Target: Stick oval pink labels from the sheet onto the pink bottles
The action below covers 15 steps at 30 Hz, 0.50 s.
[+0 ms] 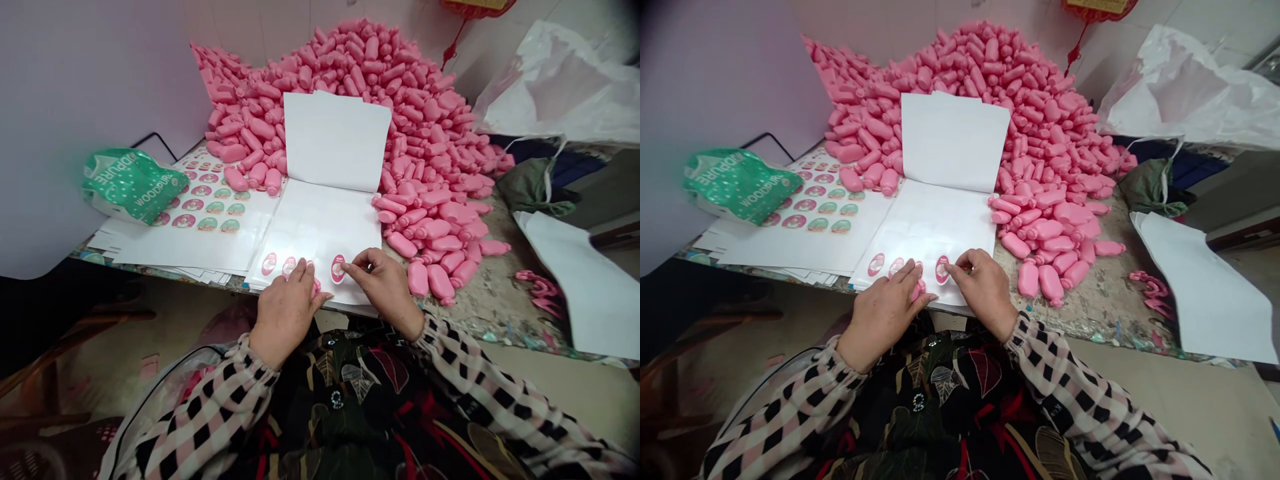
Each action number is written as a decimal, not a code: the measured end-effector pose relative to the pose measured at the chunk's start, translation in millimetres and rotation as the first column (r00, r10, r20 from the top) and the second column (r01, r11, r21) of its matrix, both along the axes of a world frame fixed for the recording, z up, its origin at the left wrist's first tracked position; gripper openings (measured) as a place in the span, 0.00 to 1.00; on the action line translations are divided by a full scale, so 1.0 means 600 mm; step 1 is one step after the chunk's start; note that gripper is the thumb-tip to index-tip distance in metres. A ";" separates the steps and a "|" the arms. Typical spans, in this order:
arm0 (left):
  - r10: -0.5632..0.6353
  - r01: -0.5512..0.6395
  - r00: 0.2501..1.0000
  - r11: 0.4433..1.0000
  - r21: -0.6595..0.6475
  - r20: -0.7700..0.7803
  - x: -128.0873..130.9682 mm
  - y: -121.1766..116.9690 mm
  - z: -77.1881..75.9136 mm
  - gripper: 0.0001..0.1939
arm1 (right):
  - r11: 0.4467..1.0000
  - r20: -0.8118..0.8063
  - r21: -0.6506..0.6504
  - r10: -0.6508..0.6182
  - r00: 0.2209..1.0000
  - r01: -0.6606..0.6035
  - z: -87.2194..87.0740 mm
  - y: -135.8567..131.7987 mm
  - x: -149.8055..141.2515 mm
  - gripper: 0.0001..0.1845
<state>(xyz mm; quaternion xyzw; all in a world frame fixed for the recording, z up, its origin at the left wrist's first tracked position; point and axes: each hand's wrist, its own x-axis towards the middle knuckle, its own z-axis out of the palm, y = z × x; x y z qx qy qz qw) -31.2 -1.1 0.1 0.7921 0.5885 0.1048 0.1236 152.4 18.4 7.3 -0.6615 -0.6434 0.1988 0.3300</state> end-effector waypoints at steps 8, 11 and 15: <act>0.421 0.074 0.357 0.877 -0.474 0.834 0.005 -0.011 0.037 0.27 | 0.994 -0.440 -0.071 0.048 0.897 -0.088 0.011 -0.017 0.003 0.15; 0.679 0.358 -0.058 0.699 -0.619 0.732 0.030 0.002 0.045 0.28 | 0.985 -0.542 -0.094 0.069 0.838 -0.142 0.034 -0.029 -0.008 0.14; 0.784 0.504 -0.175 0.591 -0.629 0.596 0.053 0.018 0.041 0.30 | 0.982 -0.522 -0.074 0.110 0.846 -0.173 0.045 -0.043 -0.014 0.14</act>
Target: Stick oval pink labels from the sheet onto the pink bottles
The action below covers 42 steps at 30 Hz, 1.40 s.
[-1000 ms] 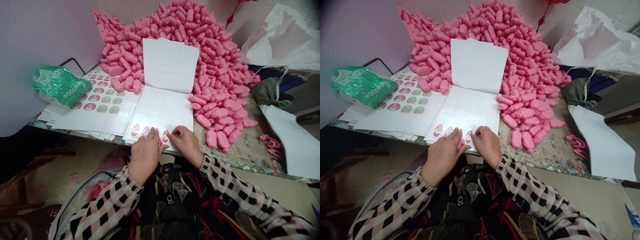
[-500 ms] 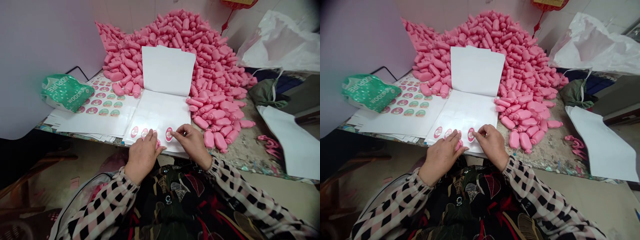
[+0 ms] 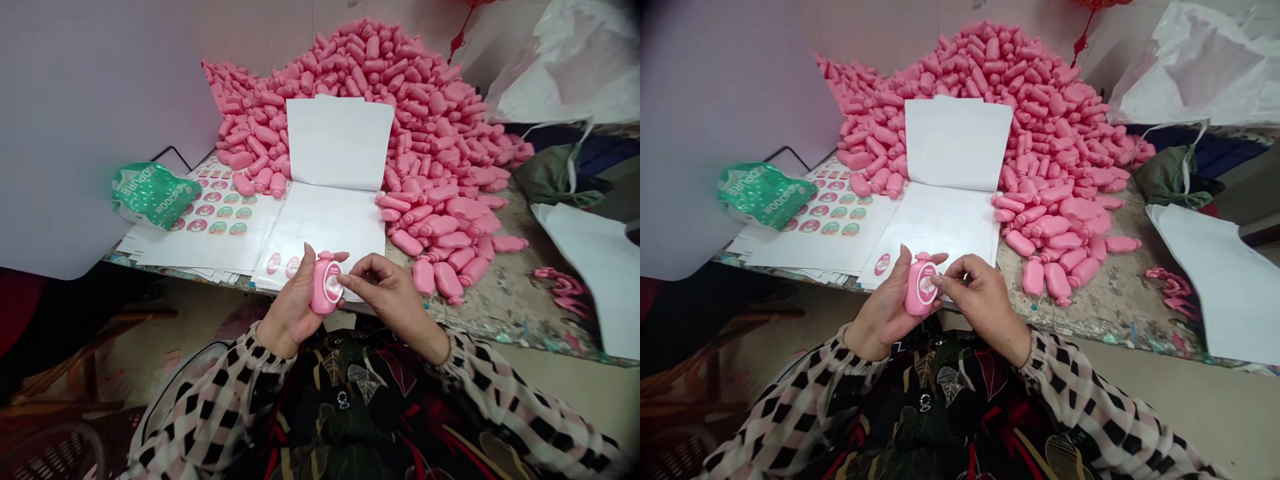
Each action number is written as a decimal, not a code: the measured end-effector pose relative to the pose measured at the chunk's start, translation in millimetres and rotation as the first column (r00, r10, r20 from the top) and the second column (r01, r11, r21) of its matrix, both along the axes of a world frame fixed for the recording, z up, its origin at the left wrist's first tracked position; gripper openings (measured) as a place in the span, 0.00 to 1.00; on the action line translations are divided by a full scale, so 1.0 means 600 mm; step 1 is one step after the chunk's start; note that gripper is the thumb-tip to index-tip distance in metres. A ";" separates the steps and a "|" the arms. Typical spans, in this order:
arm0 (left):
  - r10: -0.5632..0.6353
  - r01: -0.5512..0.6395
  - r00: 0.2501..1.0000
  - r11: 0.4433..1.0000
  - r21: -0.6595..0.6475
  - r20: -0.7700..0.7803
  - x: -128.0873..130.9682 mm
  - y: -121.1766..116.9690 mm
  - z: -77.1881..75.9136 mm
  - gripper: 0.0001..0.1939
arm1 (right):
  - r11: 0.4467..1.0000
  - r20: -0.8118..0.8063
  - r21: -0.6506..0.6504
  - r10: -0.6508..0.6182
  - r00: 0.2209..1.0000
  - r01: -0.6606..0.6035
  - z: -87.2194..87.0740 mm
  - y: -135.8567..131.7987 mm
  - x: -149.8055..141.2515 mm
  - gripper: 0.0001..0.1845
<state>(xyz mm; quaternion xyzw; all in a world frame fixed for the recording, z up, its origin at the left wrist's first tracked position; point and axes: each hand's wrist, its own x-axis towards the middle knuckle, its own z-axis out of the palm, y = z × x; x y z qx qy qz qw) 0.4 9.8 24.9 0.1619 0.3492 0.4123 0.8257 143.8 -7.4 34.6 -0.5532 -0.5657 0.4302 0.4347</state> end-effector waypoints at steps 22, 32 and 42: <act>-0.026 0.029 0.995 0.999 -0.038 0.096 0.017 0.004 -0.012 0.29 | 0.997 0.155 0.063 0.028 0.988 -0.039 -0.015 -0.013 -0.001 0.13; 0.007 -0.008 1.000 0.999 0.036 0.022 0.020 0.002 -0.013 0.31 | 0.998 0.177 0.046 0.023 0.984 -0.032 -0.023 -0.010 0.000 0.13; -0.061 0.085 0.988 0.981 0.173 -0.142 0.000 -0.015 -0.008 0.19 | 0.998 0.155 -0.024 0.054 0.986 -0.051 -0.029 -0.009 0.004 0.11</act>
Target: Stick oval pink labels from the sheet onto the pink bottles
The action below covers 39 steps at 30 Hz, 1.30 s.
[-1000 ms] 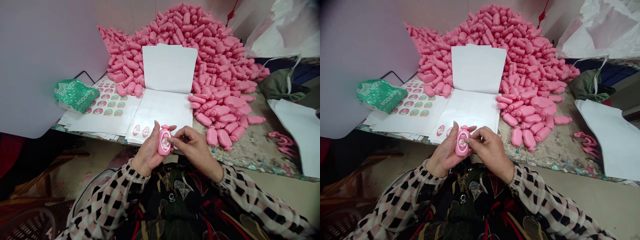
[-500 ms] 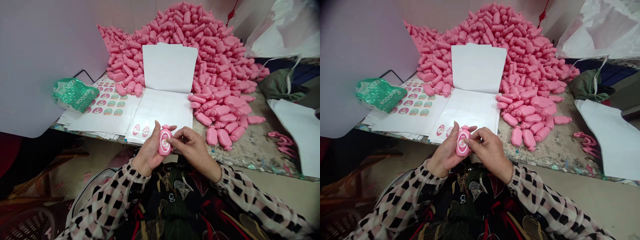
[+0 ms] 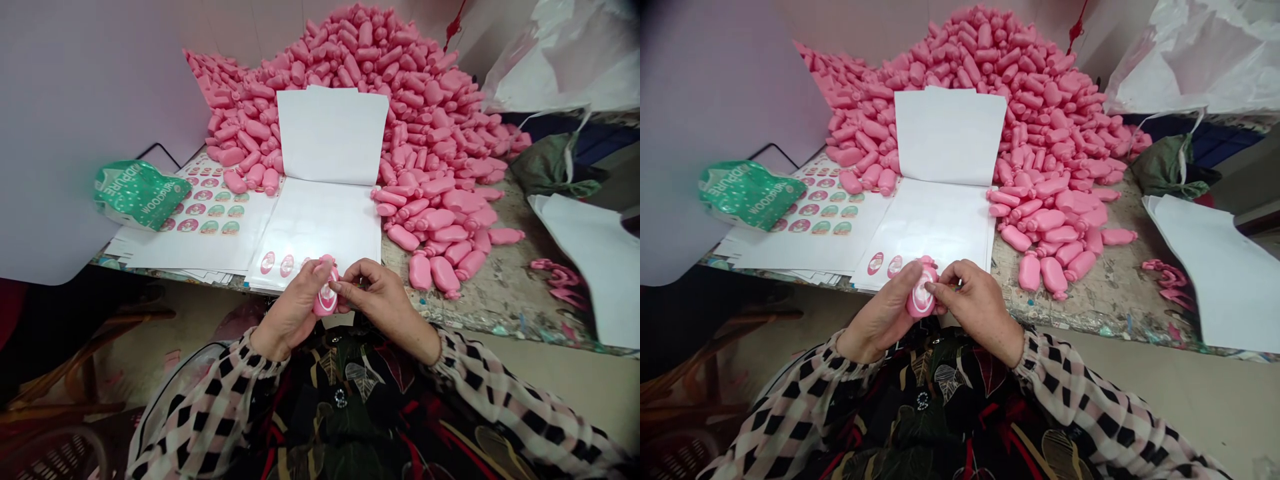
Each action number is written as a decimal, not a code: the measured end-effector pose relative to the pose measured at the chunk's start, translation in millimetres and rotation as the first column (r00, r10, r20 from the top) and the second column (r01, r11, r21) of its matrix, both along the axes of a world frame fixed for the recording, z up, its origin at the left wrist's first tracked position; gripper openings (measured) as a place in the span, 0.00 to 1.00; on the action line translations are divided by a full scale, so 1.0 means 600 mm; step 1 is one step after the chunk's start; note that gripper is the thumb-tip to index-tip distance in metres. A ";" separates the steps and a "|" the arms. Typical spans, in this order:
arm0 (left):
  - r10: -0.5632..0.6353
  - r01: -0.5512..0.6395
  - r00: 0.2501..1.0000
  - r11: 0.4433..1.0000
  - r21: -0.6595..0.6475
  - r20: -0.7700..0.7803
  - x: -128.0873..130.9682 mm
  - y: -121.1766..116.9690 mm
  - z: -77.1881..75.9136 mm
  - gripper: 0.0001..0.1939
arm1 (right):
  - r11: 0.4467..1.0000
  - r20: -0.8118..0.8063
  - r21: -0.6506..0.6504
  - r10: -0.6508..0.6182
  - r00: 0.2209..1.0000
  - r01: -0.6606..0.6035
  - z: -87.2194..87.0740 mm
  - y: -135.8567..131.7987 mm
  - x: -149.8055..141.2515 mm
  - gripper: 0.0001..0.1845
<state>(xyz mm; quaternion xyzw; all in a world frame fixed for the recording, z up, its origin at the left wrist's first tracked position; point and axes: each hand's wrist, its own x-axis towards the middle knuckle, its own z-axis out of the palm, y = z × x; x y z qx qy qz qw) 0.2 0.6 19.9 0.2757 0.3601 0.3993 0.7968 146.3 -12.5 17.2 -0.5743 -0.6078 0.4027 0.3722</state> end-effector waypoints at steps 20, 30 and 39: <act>-0.387 0.389 0.919 0.921 0.012 -0.079 -0.001 -0.021 -0.003 0.18 | 0.997 -0.150 -0.027 -0.072 0.986 0.069 0.004 0.003 -0.007 0.23; -0.441 0.442 0.896 0.897 -0.002 -0.053 -0.059 -0.052 -0.020 0.22 | 0.981 -0.089 -0.042 0.187 0.978 -0.191 -0.003 0.004 0.006 0.19; -0.169 0.032 0.854 0.961 -0.274 -0.492 -0.287 -0.166 -0.091 0.36 | 0.969 0.918 0.164 -0.219 0.331 0.186 -0.015 -0.008 0.160 0.22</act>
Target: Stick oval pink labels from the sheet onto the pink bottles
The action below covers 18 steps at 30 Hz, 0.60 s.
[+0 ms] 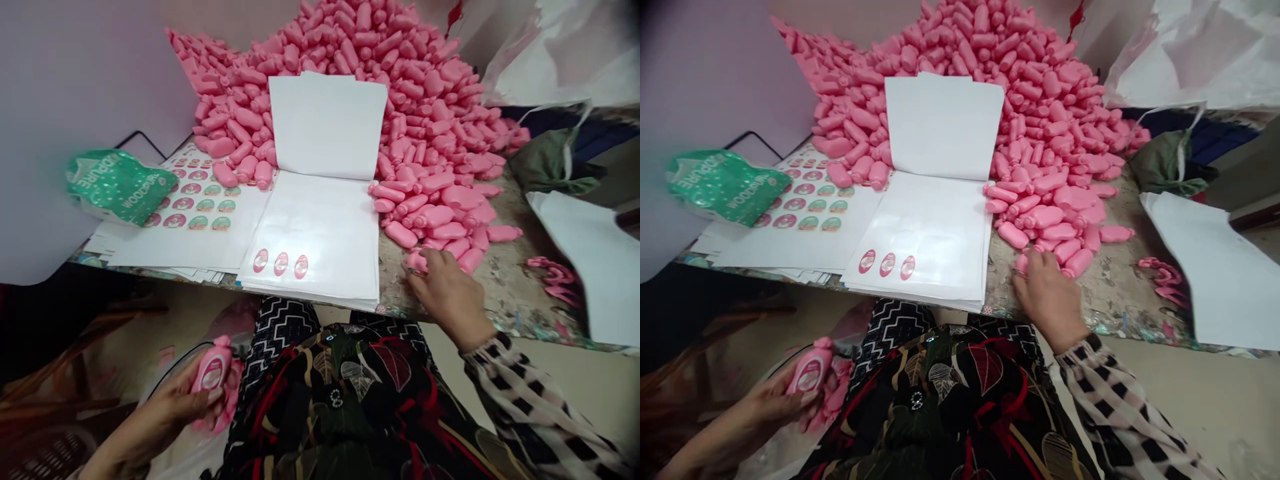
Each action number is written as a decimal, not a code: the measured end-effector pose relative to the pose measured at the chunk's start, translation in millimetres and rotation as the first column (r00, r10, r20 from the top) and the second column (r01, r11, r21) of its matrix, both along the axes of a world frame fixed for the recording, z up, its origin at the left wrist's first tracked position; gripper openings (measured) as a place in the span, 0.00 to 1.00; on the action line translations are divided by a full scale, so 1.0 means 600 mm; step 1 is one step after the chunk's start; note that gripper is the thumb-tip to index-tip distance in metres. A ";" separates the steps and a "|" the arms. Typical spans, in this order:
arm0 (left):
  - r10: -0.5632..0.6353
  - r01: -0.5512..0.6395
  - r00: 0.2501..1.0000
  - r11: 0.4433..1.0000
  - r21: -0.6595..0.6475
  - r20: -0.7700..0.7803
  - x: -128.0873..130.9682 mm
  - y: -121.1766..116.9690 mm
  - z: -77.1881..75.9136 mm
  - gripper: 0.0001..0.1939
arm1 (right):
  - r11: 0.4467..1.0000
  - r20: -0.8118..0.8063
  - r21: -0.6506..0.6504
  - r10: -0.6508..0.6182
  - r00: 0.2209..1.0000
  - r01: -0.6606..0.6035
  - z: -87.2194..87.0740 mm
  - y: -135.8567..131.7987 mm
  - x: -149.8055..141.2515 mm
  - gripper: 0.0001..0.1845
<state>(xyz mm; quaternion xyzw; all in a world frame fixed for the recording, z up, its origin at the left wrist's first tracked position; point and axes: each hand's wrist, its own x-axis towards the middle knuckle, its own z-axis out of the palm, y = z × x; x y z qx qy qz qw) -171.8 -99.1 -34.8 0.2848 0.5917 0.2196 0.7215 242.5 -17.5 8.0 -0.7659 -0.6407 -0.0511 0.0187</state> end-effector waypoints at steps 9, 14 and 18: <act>-0.251 0.301 0.680 0.952 -0.050 -0.688 -0.107 -0.065 -0.056 0.29 | 0.988 -0.002 -0.103 -0.117 0.993 0.116 -0.007 0.003 0.010 0.29; -0.260 0.356 0.873 0.918 0.176 -0.413 0.020 0.034 0.043 0.24 | 0.994 -0.252 0.103 -0.005 0.968 0.032 0.034 0.002 -0.038 0.29; -0.137 0.066 0.969 0.946 0.318 0.204 0.159 0.089 0.076 0.27 | 0.946 -0.543 0.133 0.320 0.777 -0.296 0.056 -0.016 -0.140 0.21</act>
